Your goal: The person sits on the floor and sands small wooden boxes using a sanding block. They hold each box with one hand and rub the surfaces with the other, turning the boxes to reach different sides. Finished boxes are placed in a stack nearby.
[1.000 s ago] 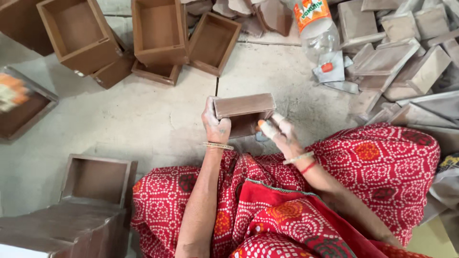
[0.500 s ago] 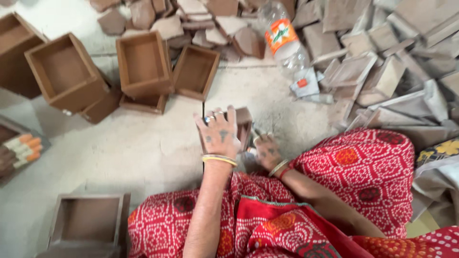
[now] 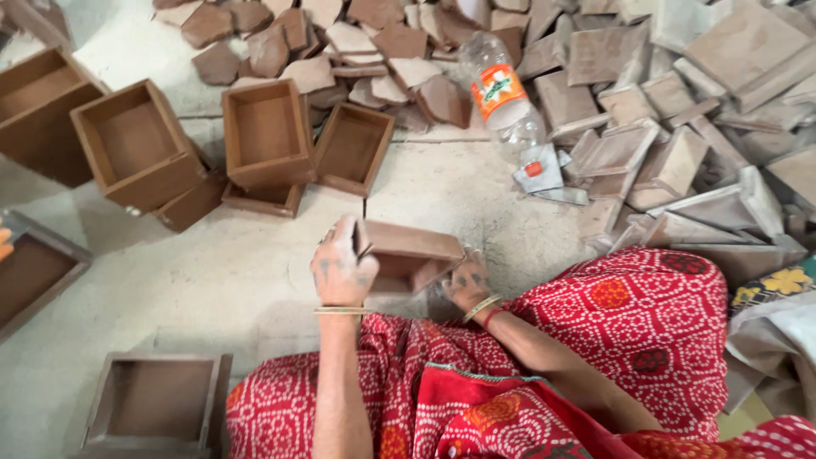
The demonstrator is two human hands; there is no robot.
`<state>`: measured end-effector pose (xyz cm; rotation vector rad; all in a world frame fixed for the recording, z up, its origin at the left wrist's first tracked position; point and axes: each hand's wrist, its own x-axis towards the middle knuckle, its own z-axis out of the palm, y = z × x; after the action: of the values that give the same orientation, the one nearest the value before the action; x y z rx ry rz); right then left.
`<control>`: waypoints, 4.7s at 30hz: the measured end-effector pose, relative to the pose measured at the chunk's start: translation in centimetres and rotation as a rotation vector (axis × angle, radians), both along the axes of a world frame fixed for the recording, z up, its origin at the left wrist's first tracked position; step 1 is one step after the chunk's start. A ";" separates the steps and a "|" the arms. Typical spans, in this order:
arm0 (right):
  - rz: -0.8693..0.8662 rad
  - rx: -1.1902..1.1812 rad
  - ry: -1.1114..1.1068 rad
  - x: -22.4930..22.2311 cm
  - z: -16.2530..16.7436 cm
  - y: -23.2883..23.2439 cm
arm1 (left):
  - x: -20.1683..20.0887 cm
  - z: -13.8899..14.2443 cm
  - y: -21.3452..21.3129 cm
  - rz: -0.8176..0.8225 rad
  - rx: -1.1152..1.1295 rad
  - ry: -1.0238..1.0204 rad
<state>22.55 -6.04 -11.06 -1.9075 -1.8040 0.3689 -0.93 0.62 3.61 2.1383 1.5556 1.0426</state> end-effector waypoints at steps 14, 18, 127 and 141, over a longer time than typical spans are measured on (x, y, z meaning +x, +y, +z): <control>-0.184 0.283 0.720 2.0 10.2 -1.3 | -1.9 -2.2 1.8 -0.133 -0.273 -0.328; -0.045 0.124 0.484 -1.0 12.5 -2.0 | -0.7 -0.3 1.1 -0.086 -0.213 -0.182; 0.297 0.366 0.128 -2.0 19.1 -3.6 | 4.2 -1.9 -0.6 -0.047 0.110 -0.352; 0.371 0.574 0.118 -3.5 20.1 -3.7 | 5.6 -3.4 -0.9 -0.055 -0.040 -0.231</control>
<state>19.05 -9.71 9.05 -1.1436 -1.9179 0.0641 4.69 -0.24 0.21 1.9441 1.3909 1.1830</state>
